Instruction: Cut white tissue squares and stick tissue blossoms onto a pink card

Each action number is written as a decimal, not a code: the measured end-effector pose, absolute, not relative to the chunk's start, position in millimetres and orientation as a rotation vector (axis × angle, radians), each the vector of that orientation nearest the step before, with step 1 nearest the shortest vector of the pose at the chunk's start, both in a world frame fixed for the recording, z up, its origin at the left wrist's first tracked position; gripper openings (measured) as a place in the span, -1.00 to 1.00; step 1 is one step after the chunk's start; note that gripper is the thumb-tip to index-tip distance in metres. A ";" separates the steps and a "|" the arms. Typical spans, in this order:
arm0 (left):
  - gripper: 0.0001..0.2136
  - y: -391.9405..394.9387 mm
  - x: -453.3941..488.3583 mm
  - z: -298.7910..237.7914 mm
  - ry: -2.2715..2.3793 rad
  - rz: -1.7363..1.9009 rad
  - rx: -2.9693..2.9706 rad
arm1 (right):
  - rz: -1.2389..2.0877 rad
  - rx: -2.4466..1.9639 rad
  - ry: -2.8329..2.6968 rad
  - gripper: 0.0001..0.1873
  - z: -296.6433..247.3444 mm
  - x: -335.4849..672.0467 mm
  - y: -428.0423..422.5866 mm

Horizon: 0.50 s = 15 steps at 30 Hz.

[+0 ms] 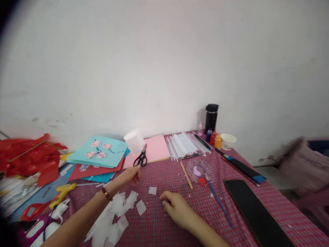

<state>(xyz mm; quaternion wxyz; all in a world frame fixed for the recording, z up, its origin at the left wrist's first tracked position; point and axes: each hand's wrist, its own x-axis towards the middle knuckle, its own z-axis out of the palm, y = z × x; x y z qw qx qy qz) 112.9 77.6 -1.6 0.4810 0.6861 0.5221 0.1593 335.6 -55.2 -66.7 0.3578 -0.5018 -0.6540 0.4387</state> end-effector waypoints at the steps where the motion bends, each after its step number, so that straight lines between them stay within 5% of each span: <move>1: -0.61 77.7 115.7 -3.1 1.276 0.357 1.719 | 1.080 -1.291 -1.740 -0.78 -63.9 336.3 -56.1; 7: -0.85 101.6 132.3 -11.2 1.401 0.311 2.096 | 1.025 -1.312 -1.786 -0.75 -52.7 342.0 -58.1; 15: -0.72 158.2 127.6 -24.2 1.693 0.550 2.343 | 1.112 -1.327 -1.761 -0.76 -64.2 341.2 -54.0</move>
